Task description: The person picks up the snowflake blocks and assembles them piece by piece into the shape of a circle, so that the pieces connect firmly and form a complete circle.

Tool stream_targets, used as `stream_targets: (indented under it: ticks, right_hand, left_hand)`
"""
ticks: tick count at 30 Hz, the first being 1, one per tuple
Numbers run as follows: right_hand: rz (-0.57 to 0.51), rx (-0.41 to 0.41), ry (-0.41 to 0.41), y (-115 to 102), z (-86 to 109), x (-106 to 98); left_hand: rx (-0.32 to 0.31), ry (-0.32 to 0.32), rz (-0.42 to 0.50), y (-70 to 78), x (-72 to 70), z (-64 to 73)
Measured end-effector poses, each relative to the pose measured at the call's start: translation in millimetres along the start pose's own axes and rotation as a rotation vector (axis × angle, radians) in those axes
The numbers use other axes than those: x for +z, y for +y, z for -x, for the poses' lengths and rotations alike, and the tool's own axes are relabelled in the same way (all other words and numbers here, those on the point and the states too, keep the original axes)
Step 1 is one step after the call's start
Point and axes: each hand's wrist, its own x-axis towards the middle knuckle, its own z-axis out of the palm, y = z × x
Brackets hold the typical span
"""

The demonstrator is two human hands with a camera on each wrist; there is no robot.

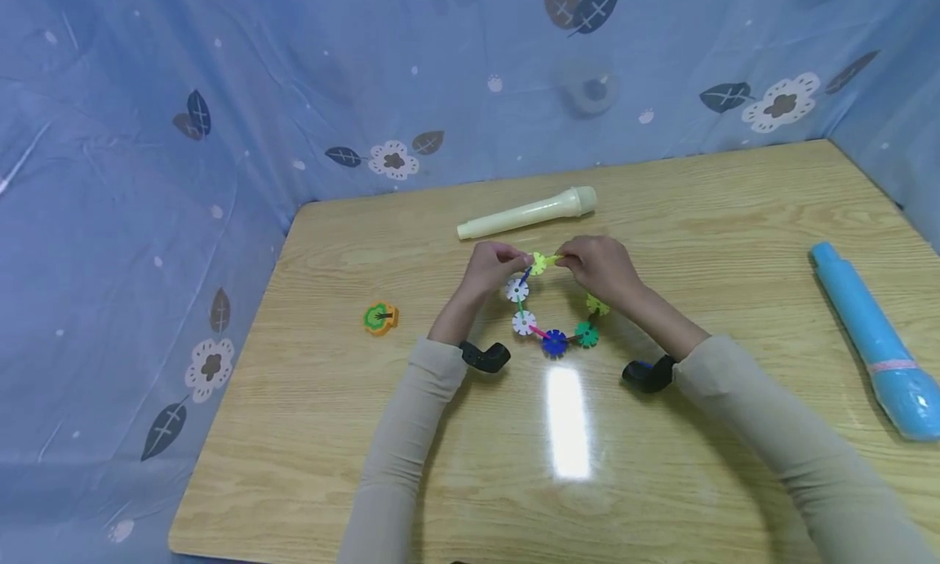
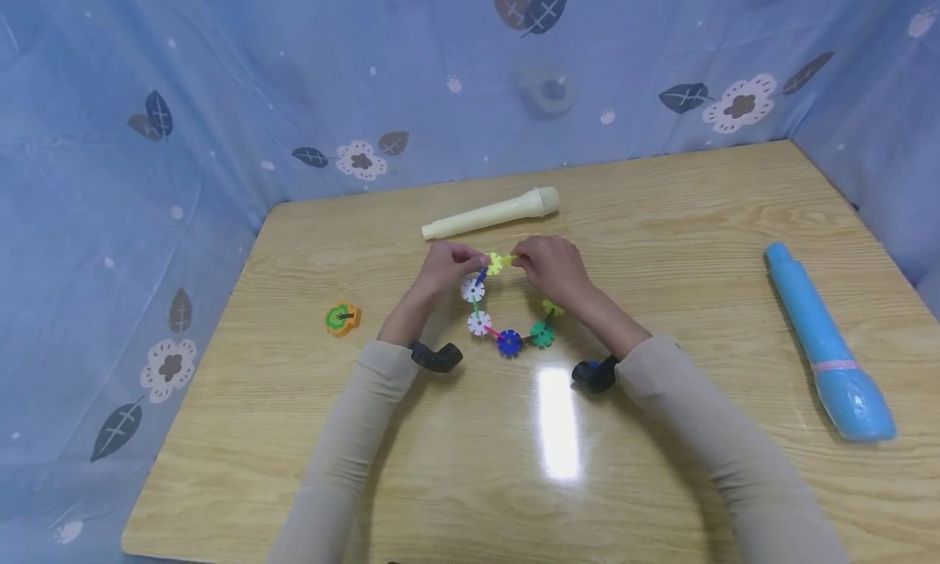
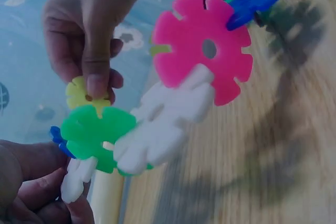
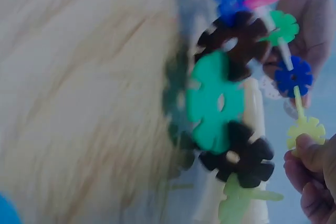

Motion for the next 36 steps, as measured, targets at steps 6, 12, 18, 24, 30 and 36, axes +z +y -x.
stream_targets:
  ticks: [6,12,18,24,30,36]
  right_hand:
    - [0.090,-0.110,0.074,-1.5,-0.9,2.8]
    - [0.097,-0.136,0.074,-6.1,-3.2,2.3]
    - [0.109,-0.136,0.054,-6.1,-2.8,-2.6]
    - [0.037,-0.102,-0.027,-1.7,-3.1,-3.7]
    - [-0.058,-0.020,-0.054,1.7,-2.3,-5.4]
    - [-0.124,-0.007,-0.042,7.5,11.5,-24.9]
  left_hand:
    - [-0.009,0.030,0.011,4.9,4.1,0.3]
    - [0.004,0.114,-0.031,13.1,8.8,5.7]
    - [0.081,0.100,-0.106,10.5,8.7,7.9]
    - [0.363,0.164,-0.420,6.9,2.2,9.4]
    - [0.630,0.044,-0.684,17.2,7.3,6.6]
    - [0.567,0.009,-0.726,16.8,6.9,7.4]
